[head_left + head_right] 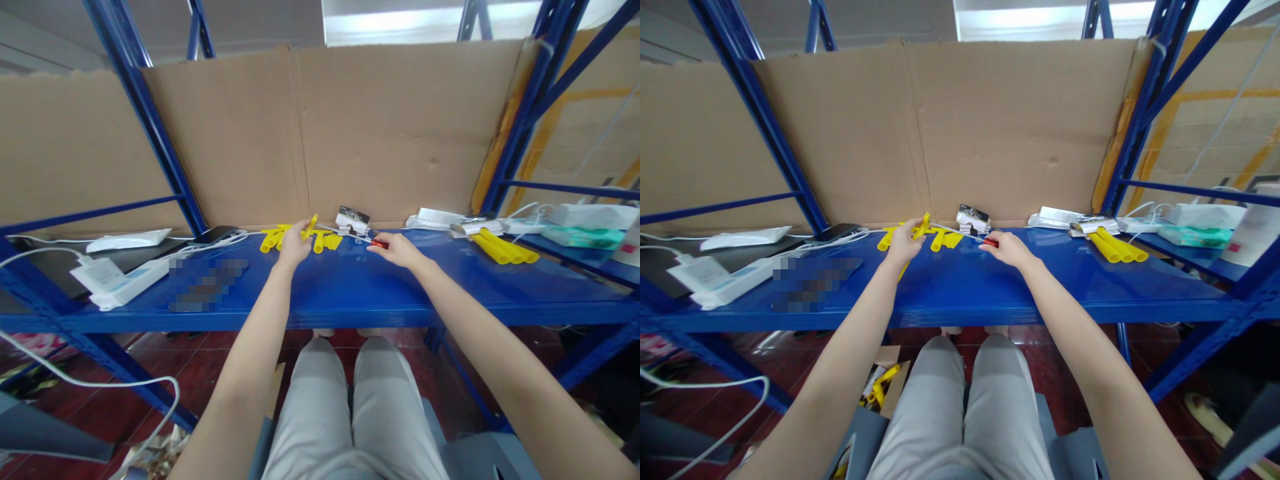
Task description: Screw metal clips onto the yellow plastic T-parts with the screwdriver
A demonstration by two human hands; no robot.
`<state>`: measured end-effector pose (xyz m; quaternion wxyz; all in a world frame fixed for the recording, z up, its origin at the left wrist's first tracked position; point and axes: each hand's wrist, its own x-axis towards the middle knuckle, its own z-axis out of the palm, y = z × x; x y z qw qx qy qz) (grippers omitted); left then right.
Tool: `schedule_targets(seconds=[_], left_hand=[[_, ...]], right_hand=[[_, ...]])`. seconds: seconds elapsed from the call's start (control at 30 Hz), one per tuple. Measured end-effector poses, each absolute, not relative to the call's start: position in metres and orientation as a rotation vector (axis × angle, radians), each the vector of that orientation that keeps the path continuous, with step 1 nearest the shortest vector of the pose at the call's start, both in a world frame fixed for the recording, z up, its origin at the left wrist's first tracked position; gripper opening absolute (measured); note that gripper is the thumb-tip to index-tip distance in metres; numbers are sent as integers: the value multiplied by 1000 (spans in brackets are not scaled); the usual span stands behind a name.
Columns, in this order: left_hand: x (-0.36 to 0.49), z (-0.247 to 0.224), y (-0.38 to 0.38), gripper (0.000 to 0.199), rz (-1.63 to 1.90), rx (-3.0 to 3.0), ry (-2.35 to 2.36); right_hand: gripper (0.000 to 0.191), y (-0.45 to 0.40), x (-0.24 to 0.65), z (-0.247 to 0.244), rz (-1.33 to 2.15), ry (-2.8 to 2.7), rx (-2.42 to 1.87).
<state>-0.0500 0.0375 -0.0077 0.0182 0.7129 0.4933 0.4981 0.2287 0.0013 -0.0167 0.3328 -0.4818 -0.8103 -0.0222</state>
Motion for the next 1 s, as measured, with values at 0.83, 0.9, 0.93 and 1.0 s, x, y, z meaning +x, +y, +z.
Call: schedule_targets(seconds=[0.83,0.9,0.93,1.0], left_hand=[[-48,-8,38,45,1547,2218,1543],[-49,-8,37,44,1555,2218,1546],[-49,-8,37,44,1557,2220,1546],[-49,-8,37,43,1561,2225,1539]], right_hand=[[22,-1,232,-16,-269,-2062,-1352],[25,-3,230,-15,-270,-2078,-1369],[25,-3,229,-14,-263,-2088,-1371],[25,-3,228,-14,-235,-2103,-1368]])
